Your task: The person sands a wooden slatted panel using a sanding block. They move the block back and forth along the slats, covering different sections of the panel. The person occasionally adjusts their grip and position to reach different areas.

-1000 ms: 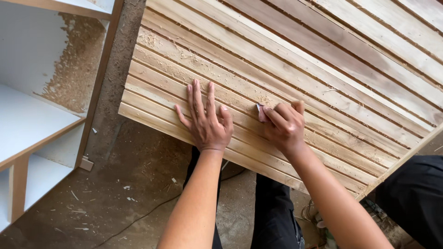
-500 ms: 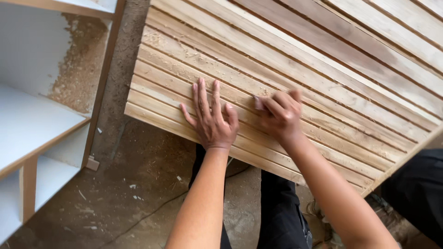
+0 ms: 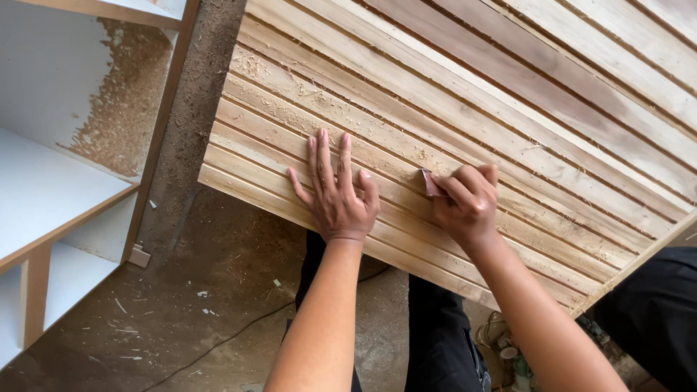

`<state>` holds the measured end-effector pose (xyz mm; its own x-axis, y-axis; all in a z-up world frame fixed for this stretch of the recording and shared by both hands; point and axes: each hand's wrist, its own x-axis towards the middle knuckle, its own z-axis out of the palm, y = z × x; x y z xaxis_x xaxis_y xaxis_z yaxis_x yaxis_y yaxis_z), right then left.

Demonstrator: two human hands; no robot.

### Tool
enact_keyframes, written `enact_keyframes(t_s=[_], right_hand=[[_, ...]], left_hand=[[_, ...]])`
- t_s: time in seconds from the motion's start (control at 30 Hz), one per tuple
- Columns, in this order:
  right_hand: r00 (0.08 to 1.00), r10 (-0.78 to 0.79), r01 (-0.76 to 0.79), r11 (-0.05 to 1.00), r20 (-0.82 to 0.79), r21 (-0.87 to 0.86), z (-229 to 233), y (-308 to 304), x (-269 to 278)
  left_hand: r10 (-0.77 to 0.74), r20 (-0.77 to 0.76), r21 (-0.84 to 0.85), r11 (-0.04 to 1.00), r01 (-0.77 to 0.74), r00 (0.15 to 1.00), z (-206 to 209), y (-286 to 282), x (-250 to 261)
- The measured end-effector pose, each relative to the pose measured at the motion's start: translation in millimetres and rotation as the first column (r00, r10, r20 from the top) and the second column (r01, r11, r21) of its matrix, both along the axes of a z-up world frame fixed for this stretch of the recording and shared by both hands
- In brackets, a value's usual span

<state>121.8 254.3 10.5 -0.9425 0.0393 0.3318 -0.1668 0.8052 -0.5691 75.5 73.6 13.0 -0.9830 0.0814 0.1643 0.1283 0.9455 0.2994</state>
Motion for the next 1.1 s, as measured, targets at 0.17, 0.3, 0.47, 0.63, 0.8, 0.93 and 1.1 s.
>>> enact_keyframes(t_s=[0.17,0.3,0.47,0.63,0.8,0.93,1.1], right_hand=[[0.998,0.006,-0.01,0.997,-0.058,-0.073,-10,-40,-45],[0.986,0.019,-0.043,0.99,-0.166,-0.137,-12,-81,-93],[0.997,0.046,-0.052,0.994,-0.069,-0.092,3,-35,-45],[1.0,-0.005,0.005,1.0,0.015,-0.003,-4,9,7],[1.0,0.016,-0.016,0.998,-0.005,-0.058,-1,-11,-19],[0.997,0.025,-0.032,0.995,-0.071,-0.094,-7,-56,-69],[0.987,0.025,-0.044,0.992,-0.162,-0.118,-5,-78,-98]], left_hand=[[-0.004,0.037,-0.005,1.0,0.004,0.999,-2,-2,0],[0.001,0.031,-0.016,1.0,-0.001,1.0,-7,-2,2],[-0.009,0.027,-0.007,1.0,0.01,1.0,-2,0,3],[0.013,0.009,-0.004,1.0,-0.013,1.0,-1,0,-1],[0.011,0.008,-0.018,1.0,-0.01,1.0,2,0,-1],[-0.002,-0.008,-0.02,1.0,0.002,1.0,0,-1,-2],[-0.006,-0.003,-0.047,0.999,0.006,1.0,-4,1,-1]])
